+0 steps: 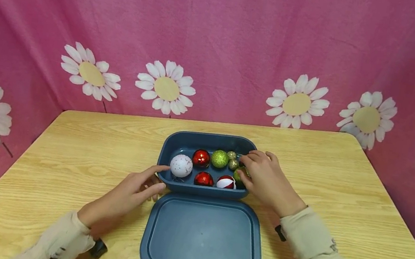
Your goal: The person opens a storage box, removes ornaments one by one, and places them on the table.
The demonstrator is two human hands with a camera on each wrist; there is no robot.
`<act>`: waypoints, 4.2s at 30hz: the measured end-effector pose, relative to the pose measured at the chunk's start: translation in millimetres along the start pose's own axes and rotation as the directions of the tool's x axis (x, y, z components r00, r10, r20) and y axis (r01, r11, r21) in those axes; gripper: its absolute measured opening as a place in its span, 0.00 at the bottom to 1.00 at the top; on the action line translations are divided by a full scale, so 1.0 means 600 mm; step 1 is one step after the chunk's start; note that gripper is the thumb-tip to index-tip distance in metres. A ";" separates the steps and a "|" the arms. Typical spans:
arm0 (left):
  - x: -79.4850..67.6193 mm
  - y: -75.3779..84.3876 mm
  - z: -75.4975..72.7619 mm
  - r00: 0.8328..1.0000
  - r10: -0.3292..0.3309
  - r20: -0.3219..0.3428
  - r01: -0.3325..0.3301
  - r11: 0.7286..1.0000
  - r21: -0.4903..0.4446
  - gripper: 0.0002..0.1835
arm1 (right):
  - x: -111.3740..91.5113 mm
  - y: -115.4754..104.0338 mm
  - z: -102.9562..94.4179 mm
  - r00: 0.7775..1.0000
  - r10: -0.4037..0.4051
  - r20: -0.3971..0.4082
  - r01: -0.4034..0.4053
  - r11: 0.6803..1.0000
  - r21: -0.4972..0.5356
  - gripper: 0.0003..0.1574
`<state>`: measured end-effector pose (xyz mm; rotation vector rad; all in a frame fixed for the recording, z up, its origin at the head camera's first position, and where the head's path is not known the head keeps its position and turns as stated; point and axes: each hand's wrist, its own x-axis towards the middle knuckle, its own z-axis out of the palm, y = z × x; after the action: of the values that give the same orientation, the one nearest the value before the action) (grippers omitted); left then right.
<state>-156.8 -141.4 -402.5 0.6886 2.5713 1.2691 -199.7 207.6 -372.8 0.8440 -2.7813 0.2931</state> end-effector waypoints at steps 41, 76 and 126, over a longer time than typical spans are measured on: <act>0.006 -0.025 0.006 0.998 -0.048 -0.049 0.015 0.850 -0.527 0.21 | 0.006 -0.006 0.006 0.996 0.030 0.082 -0.042 0.987 0.155 0.15; 0.005 -0.013 0.006 0.986 -0.068 -0.150 -0.027 0.832 -0.555 0.18 | -0.001 -0.006 -0.034 0.993 -0.073 -0.096 0.087 0.986 0.145 0.17; 0.005 -0.013 -0.003 0.993 -0.062 -0.099 -0.009 0.805 -0.593 0.18 | -0.028 0.072 -0.076 0.981 0.037 -0.188 -0.015 0.993 0.117 0.21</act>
<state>-162.5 -145.3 -407.2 0.4505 2.0396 2.0116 -203.4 263.2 -339.2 0.7618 -2.6197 0.5149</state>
